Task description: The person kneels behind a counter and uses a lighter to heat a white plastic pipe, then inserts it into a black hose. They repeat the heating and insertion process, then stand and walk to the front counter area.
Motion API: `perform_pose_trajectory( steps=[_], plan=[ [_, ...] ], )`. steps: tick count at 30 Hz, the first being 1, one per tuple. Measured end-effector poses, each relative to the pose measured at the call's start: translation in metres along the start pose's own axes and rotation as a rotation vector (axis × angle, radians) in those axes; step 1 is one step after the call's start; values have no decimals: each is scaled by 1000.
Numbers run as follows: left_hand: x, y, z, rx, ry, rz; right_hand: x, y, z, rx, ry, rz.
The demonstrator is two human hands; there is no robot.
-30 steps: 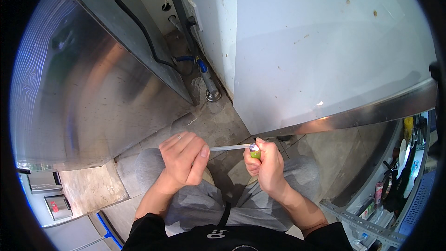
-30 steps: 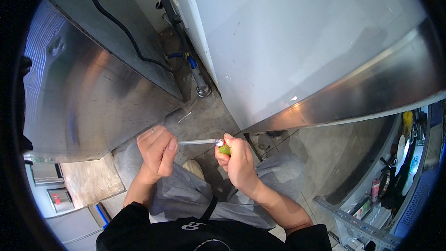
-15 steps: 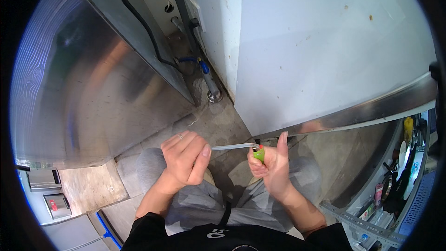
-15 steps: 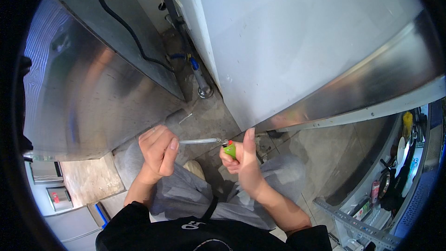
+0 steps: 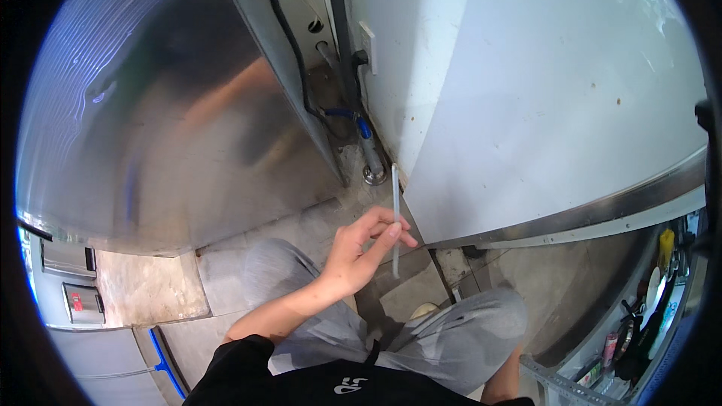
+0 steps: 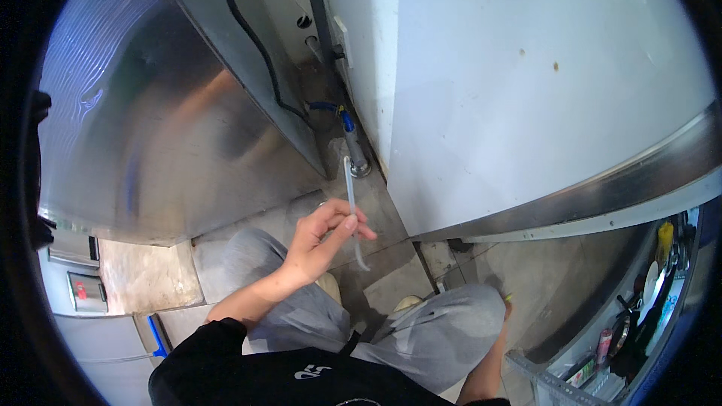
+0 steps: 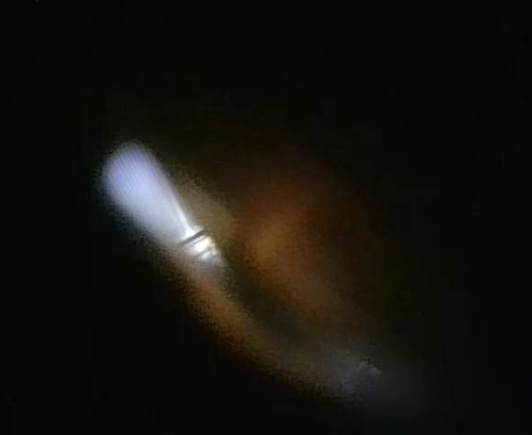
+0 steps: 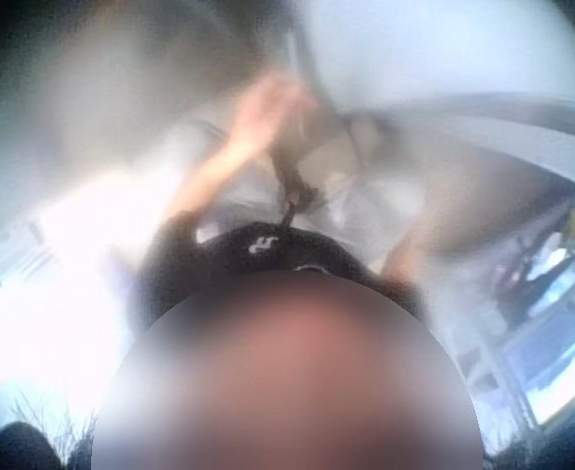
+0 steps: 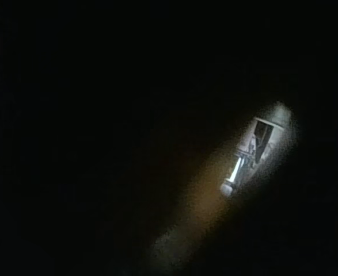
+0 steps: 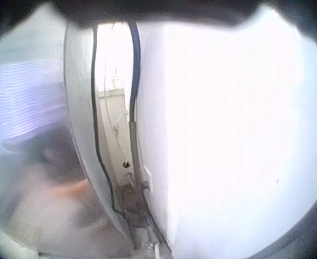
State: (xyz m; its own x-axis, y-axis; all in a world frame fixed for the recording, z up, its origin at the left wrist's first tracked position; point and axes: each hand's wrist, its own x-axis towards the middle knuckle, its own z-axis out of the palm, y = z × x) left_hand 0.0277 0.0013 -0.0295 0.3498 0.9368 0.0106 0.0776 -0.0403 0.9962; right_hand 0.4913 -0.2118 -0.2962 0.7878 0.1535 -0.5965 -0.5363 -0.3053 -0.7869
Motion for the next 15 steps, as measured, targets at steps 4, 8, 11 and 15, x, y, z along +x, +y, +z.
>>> perform_pose_trajectory(
  steps=[4,8,11,15],
  plan=[
    [-4,-9,-1,-49,27,-112,34,43,-10,-24,10,65],
    [-10,-2,-3,-66,138,-183,11,16,-12,-15,1,-10],
    [-4,21,-5,-101,175,-143,-64,-38,6,7,-86,-207],
    [11,71,-3,-270,194,166,-268,-152,32,-745,-478,-915]
  ],
)
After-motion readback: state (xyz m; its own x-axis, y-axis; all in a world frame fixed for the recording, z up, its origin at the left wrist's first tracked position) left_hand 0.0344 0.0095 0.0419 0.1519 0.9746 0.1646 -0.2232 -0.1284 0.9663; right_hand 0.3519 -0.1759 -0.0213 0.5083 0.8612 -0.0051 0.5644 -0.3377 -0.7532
